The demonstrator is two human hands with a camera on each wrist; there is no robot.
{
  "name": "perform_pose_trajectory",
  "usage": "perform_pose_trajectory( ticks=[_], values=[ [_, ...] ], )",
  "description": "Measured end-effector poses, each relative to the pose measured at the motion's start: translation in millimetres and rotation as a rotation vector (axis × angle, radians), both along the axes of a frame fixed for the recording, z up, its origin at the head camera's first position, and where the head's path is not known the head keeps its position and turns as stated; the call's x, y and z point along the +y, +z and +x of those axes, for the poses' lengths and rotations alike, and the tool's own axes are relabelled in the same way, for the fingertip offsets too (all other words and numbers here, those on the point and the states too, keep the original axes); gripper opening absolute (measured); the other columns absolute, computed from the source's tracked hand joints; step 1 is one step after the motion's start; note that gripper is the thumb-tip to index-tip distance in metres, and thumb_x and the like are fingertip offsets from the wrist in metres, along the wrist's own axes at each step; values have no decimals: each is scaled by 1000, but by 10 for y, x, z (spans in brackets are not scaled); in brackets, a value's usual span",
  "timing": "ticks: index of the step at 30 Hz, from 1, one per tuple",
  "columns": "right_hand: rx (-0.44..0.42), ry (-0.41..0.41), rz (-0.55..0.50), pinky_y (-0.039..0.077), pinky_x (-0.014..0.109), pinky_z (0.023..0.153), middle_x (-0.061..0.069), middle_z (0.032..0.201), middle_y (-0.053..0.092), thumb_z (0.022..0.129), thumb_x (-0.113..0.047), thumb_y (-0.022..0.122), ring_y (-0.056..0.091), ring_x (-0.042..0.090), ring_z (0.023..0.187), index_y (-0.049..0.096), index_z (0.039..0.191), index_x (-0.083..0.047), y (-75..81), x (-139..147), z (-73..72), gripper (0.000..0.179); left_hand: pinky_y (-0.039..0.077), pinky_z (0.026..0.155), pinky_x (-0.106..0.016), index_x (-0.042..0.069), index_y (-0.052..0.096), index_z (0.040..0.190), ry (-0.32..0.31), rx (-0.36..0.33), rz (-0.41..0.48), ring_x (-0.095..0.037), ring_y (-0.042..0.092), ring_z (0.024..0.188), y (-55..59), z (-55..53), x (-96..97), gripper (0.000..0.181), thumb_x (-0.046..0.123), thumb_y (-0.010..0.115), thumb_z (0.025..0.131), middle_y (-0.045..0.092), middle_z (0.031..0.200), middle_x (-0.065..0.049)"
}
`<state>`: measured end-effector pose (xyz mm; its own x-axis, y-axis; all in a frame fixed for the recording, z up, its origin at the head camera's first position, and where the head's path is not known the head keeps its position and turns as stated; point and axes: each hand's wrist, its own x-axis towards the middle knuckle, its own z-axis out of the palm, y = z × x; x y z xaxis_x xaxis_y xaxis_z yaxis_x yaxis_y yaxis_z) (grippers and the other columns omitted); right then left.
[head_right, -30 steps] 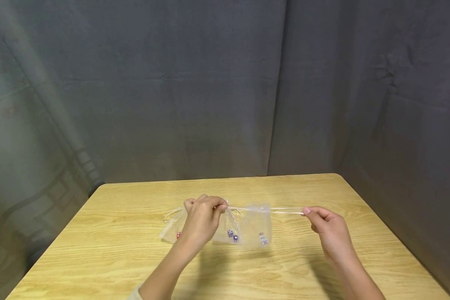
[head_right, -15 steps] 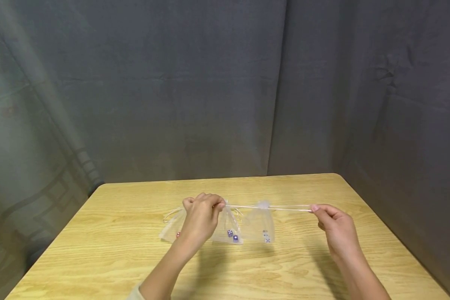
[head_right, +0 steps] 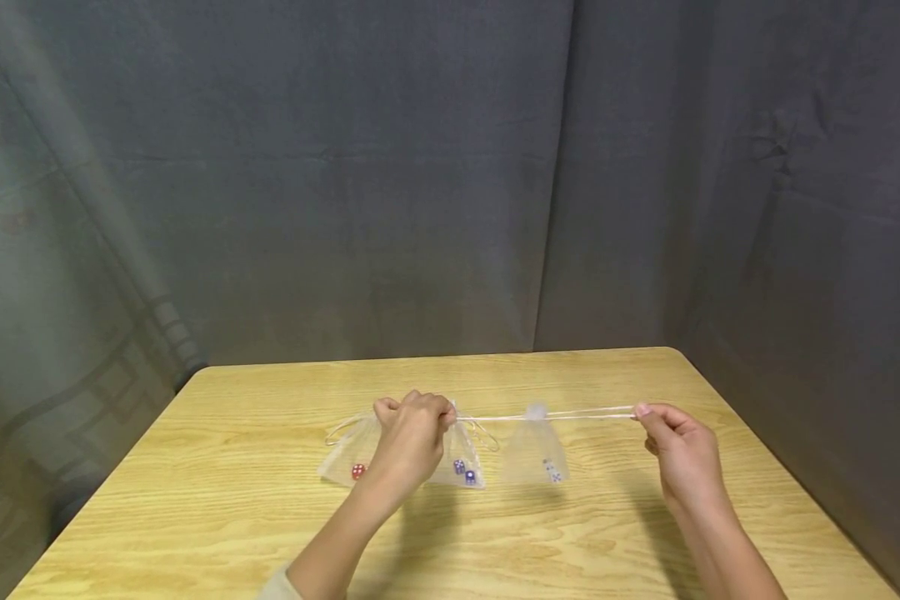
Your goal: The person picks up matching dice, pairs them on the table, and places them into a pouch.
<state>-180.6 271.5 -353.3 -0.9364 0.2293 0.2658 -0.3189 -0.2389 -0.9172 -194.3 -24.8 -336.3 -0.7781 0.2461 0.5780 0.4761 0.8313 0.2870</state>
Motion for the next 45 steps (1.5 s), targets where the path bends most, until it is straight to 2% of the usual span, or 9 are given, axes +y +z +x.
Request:
perform_pose_trajectory(
  ticks=[12, 22, 26, 30, 34, 38, 41, 42, 45],
  values=[
    [-242, -99, 326, 39, 19, 61, -10, 77, 48, 91, -23, 59, 39, 7, 66, 70, 75, -19, -92, -34, -165, 20, 25, 73, -43, 11, 68, 69, 18, -16, -83, -7, 40, 59, -253, -91, 35, 10, 9, 71, 79, 61, 64, 6],
    [-360, -66, 432, 38, 26, 64, -6, 76, 42, 91, -35, 58, 38, 9, 64, 69, 76, -27, -199, -164, -231, 20, 25, 74, -42, 12, 72, 74, 34, -2, -52, -7, 43, 59, -307, -182, 138, 8, 9, 68, 81, 65, 69, 4],
    [-379, -59, 482, 40, 27, 64, -4, 72, 41, 92, -35, 56, 39, 11, 65, 70, 80, -22, -233, -208, -243, 22, 26, 74, -42, 14, 73, 76, 30, -3, -63, -6, 46, 60, -336, -219, 157, 7, 9, 69, 80, 67, 72, 5],
    [-392, 6, 565, 39, 28, 64, -2, 70, 38, 93, -36, 53, 37, 12, 70, 67, 108, -3, -260, -258, -235, 39, 26, 77, -45, 14, 74, 83, 27, -33, -84, -7, 49, 65, -380, -242, 169, 4, 15, 71, 79, 68, 77, 5],
    [-402, 155, 649, 34, 32, 63, 0, 65, 32, 95, -38, 48, 32, 12, 63, 49, 128, 6, -275, -323, -230, 55, 26, 84, -48, 12, 71, 100, 2, -89, -149, -12, 56, 83, -425, -235, 160, 23, 23, 72, 80, 68, 98, 0],
    [-385, 298, 731, 33, 35, 68, 4, 72, 47, 95, -38, 49, 43, 15, 70, 57, 115, 8, -291, -383, -223, 51, 26, 92, -49, 12, 64, 115, -31, -107, -221, -18, 52, 110, -449, -213, 131, 38, 27, 70, 82, 54, 128, -8],
    [-362, 352, 791, 40, 41, 79, 13, 96, 58, 95, -37, 49, 50, 28, 102, 59, 103, 10, -292, -410, -193, 48, 26, 95, -48, 11, 60, 122, -46, -110, -221, -21, 45, 120, -426, -194, 83, 42, 27, 67, 84, 44, 138, -12],
    [-347, 357, 810, 40, 43, 82, 16, 103, 58, 95, -36, 48, 47, 31, 110, 59, 103, 9, -286, -416, -180, 47, 26, 96, -47, 11, 58, 123, -50, -113, -212, -22, 43, 123, -404, -187, 60, 43, 28, 66, 84, 41, 140, -12],
    [-279, 310, 846, 44, 44, 81, 18, 106, 59, 95, -33, 50, 52, 29, 102, 55, 122, 4, -246, -437, -137, 46, 27, 98, -46, 11, 54, 128, -81, -107, -163, -23, 35, 129, -310, -171, -29, 47, 29, 64, 86, 33, 145, -11]
  ],
)
